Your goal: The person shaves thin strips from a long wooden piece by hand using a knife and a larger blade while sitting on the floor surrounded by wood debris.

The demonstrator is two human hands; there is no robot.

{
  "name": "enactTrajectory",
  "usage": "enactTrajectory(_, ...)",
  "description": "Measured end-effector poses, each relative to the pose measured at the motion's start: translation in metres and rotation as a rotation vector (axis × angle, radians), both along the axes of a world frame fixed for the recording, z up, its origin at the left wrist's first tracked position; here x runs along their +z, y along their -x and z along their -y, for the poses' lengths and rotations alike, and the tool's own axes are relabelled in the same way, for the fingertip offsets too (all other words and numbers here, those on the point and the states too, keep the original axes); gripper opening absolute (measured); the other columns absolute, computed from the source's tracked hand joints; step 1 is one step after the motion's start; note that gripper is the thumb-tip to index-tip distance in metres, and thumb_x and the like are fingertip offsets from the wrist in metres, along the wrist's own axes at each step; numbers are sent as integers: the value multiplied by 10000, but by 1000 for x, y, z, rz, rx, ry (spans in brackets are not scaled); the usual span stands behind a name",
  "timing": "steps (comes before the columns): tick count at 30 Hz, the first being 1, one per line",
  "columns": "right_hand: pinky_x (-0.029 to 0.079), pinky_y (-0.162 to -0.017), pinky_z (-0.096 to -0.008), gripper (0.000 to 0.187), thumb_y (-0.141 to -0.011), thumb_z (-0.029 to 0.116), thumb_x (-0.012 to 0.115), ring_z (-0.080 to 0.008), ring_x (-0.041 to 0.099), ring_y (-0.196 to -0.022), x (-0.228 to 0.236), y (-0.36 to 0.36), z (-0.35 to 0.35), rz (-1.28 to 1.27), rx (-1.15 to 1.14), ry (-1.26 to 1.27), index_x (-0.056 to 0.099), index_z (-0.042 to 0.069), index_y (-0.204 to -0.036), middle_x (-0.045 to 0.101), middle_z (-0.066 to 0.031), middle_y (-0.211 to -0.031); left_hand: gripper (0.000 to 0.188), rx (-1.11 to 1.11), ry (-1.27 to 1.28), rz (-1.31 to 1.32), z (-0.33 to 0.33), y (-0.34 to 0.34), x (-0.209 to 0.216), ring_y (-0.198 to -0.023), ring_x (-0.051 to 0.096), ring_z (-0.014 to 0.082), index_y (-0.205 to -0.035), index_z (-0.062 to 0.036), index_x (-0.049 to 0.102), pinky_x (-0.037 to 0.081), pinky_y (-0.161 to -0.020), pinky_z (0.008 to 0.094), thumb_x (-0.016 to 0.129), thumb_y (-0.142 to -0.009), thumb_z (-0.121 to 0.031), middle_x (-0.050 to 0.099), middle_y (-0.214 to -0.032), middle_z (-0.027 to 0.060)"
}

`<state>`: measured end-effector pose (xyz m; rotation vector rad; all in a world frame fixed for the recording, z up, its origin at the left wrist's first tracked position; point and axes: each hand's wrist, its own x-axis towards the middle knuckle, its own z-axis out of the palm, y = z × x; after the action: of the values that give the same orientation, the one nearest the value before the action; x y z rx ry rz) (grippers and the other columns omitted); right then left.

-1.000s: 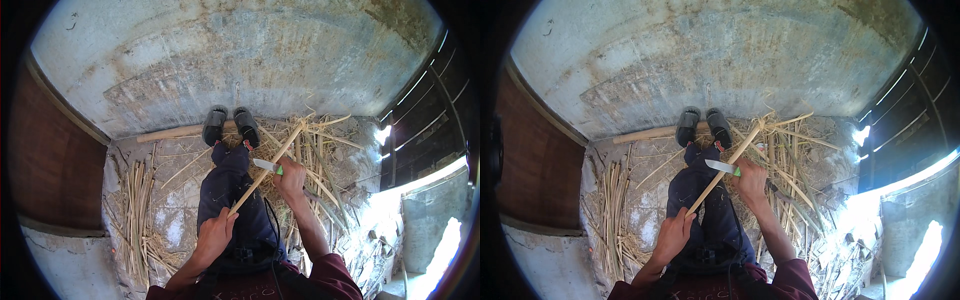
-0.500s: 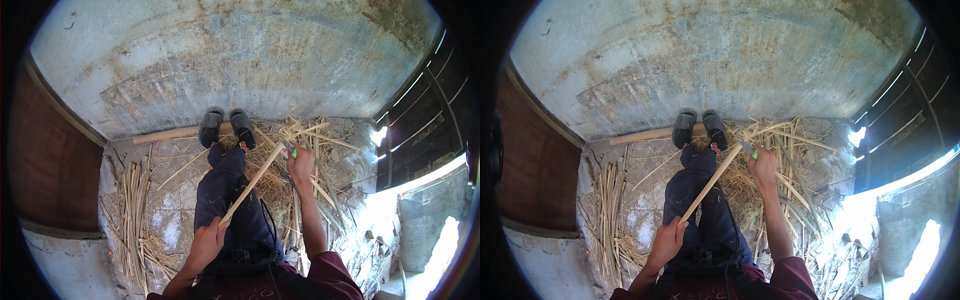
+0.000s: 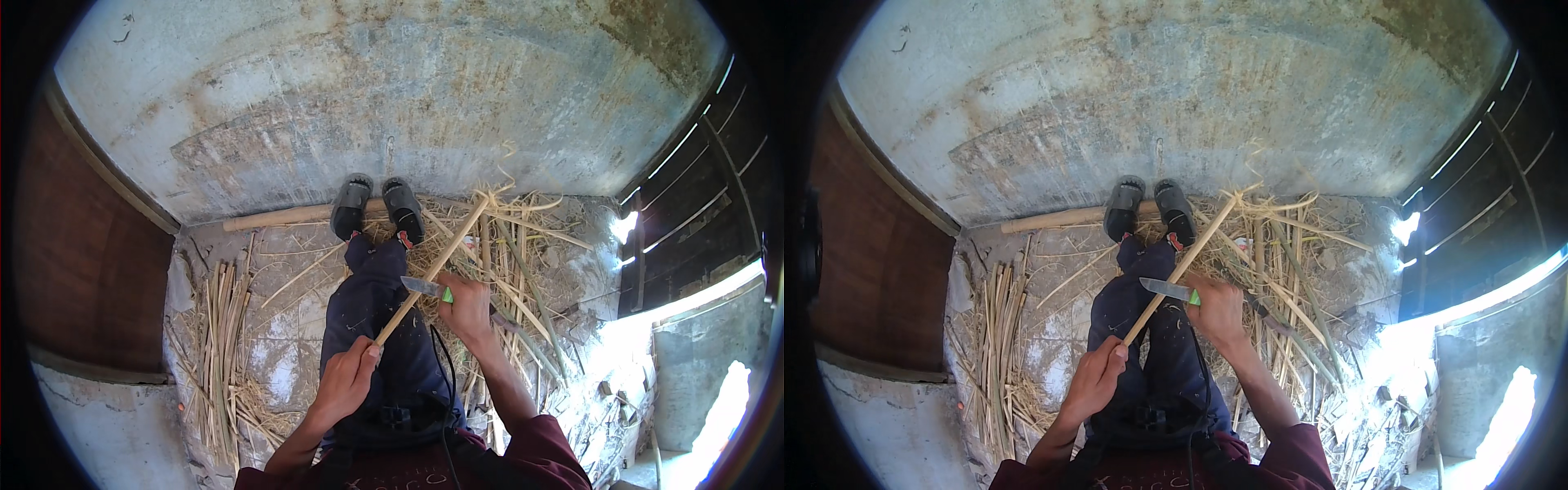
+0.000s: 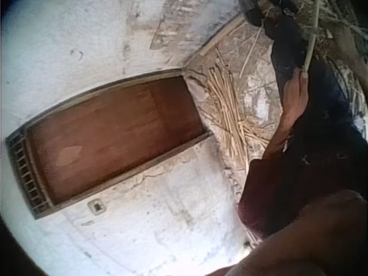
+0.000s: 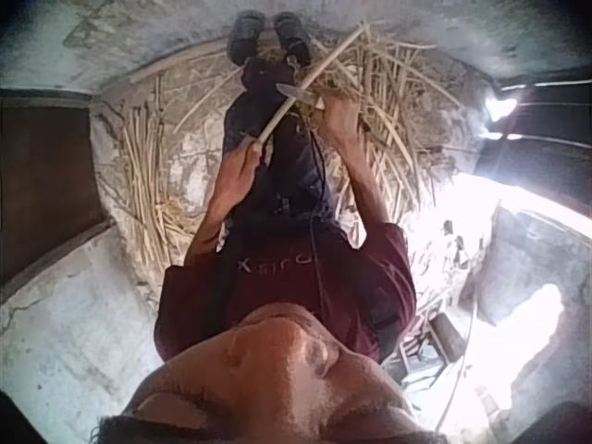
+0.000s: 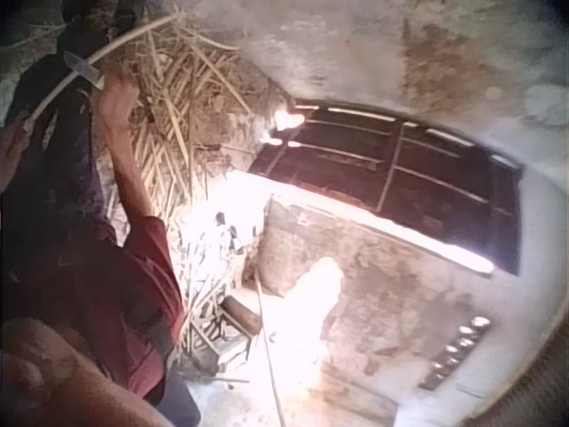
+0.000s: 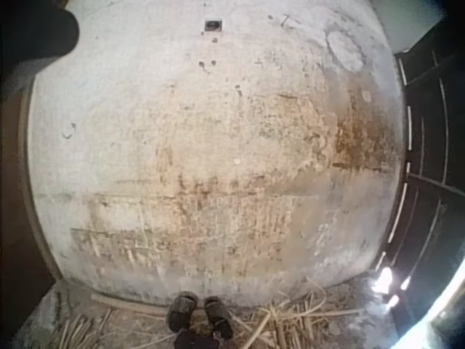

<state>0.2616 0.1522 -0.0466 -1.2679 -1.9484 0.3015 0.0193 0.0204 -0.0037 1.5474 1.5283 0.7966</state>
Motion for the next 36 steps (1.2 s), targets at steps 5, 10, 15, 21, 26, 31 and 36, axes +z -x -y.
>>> enactTrajectory(5,535,-641,-514,211,-778,-8,666,-465,703,-727,9,1,6,-16,-30,-13,762,6,-966,713,-233,-808,231,20,-32,40,-3,-2,6,-545,574,288,-1048,-13,635,419,-565,416,622,-1142,-223,556,-647,138)
enactTrajectory(10,528,-631,-508,240,-734,-23,647,-475,699,-717,16,-3,4,-22,-25,4,760,-12,-946,695,-245,-784,208,36,-73,67,-1,-6,12,-522,414,107,-979,-17,651,317,-507,351,687,-1099,-184,463,-594,43)
enactTrajectory(15,504,-609,-504,141,-769,-23,645,-474,676,-675,5,-5,-3,-81,-27,-19,725,-27,-885,668,-243,-744,221,21,-84,56,4,-6,7,-497,426,148,-986,-16,644,333,-500,360,697,-1100,-198,466,-593,73)
enactTrajectory(21,513,-620,-521,119,-830,0,671,-476,672,-672,-4,-27,-27,-87,-139,2,751,-7,-918,674,-248,-733,239,1,-69,50,12,-4,3,-462,434,198,-981,-12,633,349,-492,380,702,-1103,-206,472,-590,109)
enactTrajectory(26,482,-575,-479,106,-937,24,702,-359,666,-567,-24,-57,-61,-186,-392,136,776,-50,-955,663,-232,-667,234,-4,-38,51,19,-1,0,-472,418,178,-973,-10,634,338,-495,370,713,-1096,-193,467,-595,108)
enactTrajectory(31,504,-588,-490,113,-918,18,710,-399,672,-589,-27,-57,-61,-111,-337,42,777,-49,-980,682,-240,-690,291,-49,45,37,21,3,-14,-605,626,420,-1056,-3,622,456,-613,495,553,-1172,-261,573,-667,195)
enactTrajectory(36,557,-669,-530,244,-797,-12,651,-468,719,-742,-22,-27,-29,-43,-177,17,782,19,-1000,702,-244,-769,407,-85,98,52,15,5,-18,-736,659,480,-1066,9,609,481,-694,528,417,-1211,-319,621,-749,228)
